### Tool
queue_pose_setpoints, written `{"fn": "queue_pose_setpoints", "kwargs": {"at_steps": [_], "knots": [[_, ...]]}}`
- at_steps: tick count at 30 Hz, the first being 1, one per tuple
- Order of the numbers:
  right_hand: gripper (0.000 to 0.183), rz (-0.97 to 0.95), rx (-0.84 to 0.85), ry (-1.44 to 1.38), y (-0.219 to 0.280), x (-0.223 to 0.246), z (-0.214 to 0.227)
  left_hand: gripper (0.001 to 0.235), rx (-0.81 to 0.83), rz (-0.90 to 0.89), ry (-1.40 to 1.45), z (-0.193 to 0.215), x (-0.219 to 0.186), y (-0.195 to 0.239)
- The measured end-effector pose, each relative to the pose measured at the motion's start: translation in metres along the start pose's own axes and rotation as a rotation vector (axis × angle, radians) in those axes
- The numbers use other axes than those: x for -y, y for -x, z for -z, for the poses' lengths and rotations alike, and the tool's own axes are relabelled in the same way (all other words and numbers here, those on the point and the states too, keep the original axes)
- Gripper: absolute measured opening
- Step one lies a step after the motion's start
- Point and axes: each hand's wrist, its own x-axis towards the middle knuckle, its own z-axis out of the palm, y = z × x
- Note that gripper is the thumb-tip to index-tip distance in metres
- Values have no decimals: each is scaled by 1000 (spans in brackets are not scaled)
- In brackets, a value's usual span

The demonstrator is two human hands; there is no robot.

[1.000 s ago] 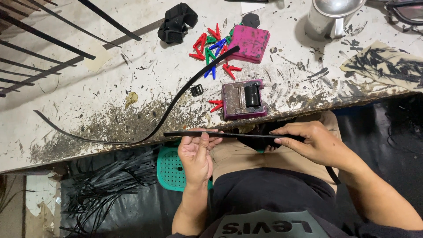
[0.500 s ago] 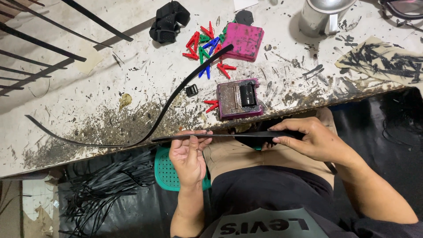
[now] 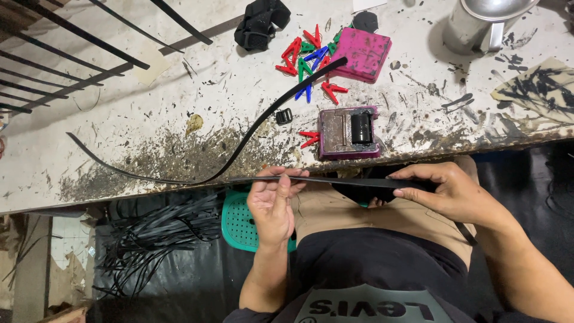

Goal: Applying dye to the edges of leather strips using a roller applicator and a manual applicator tool on a workbench.

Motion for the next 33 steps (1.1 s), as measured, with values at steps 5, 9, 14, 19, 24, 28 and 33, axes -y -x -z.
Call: {"fn": "queue_pose_setpoints", "kwargs": {"at_steps": [5, 9, 14, 19, 24, 28, 33], "knots": [[26, 46, 65, -115, 3, 19, 10, 15, -124, -42, 38, 36, -22, -20], [30, 4, 76, -44, 2, 24, 12, 16, -222, 2, -44, 48, -34, -24], [29, -42, 163, 33, -3, 21, 12, 16, -274, 33, -92, 52, -38, -27], [27, -42, 152, -27, -7, 12, 14, 16, -293, -40, -80, 65, -38, -36], [27, 24, 156, -115, -9, 9, 12, 18, -335, -82, -85, 98, -26, -42], [31, 21, 233, -179, -11, 9, 11, 18, -338, -98, -80, 104, -24, -43], [29, 38, 316, -243, -13, 3, 15, 16, -324, -114, -80, 96, -27, -42]]}}
